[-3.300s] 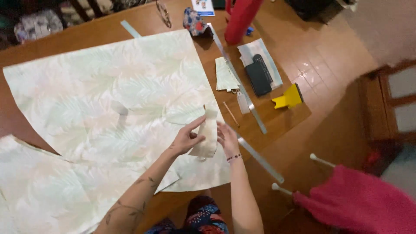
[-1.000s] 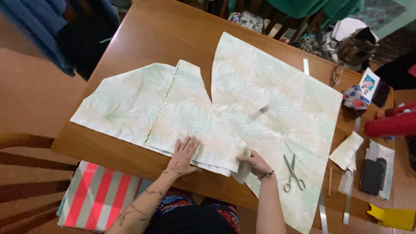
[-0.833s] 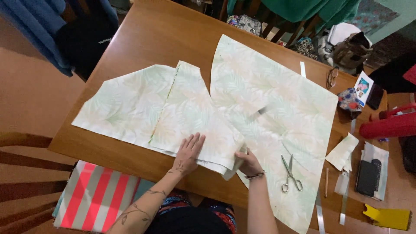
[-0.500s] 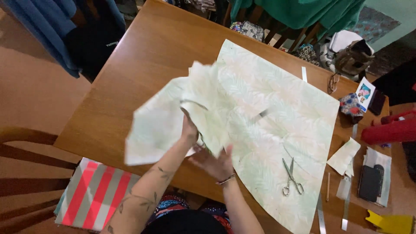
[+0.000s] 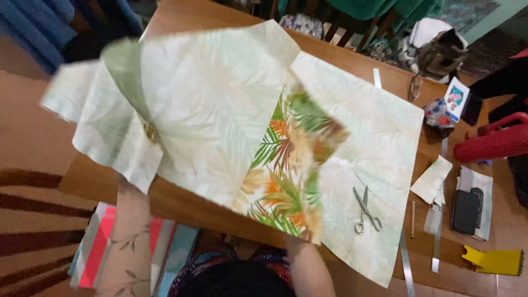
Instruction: Cutting out pattern pieces from a floral patterned fabric using scissors on a large wooden table.
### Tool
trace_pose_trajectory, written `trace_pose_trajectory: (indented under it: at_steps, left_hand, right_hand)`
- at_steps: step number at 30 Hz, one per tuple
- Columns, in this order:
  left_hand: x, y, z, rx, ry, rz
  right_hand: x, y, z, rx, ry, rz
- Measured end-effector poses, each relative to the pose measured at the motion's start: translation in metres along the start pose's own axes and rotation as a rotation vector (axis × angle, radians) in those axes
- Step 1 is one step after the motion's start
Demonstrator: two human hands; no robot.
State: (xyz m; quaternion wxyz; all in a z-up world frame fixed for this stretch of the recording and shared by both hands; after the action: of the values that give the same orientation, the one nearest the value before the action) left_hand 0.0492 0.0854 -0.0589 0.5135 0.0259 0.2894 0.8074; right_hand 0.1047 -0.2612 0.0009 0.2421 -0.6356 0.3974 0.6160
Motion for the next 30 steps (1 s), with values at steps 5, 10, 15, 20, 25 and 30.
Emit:
trace_pose_trajectory:
  at_steps: [5,10,15,20,25,30]
  left_hand:
    - [0.068,0.004,-0.01,0.132,0.214,0.089]
    - [0.118,-0.012,-0.05,0.234,0.388,0.166]
    - [0.106,-0.002,-0.035,0.264,0.352,0.213]
    - [0.108,0.007,-0.035,0.263,0.339,0.252]
    - [0.132,-0.006,-0.047,0.228,0.343,0.304]
    - [0.142,-0.018,-0.046,0.242,0.373,0.355]
  right_hand:
    - [0.084,0.074,-0.038,0.155,-0.001,0.152]
    - [0.063,0.111,-0.033,0.365,-0.099,0.568]
    - [0.103,0.112,-0.041,0.187,0.711,0.696]
    - [0.15,0.082,-0.081,0.241,1.471,0.896]
    - [0.101,0.109,-0.122,0.576,1.284,0.838]
    - [0.175,0.139,-0.142,0.171,1.805,1.232]
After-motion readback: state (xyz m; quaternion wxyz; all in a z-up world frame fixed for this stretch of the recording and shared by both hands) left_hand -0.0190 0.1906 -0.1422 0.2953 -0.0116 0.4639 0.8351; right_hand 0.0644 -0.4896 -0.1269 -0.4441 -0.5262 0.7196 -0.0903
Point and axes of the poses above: each hand's wrist, its own y-axis away from the middle knuckle, its own x-axis out of the back of the hand, z = x × y, the point moved 8 cm from there along -y, towards the middle knuckle, and after that the axes turned 11 degrees about -y, right-handed, at the moved point
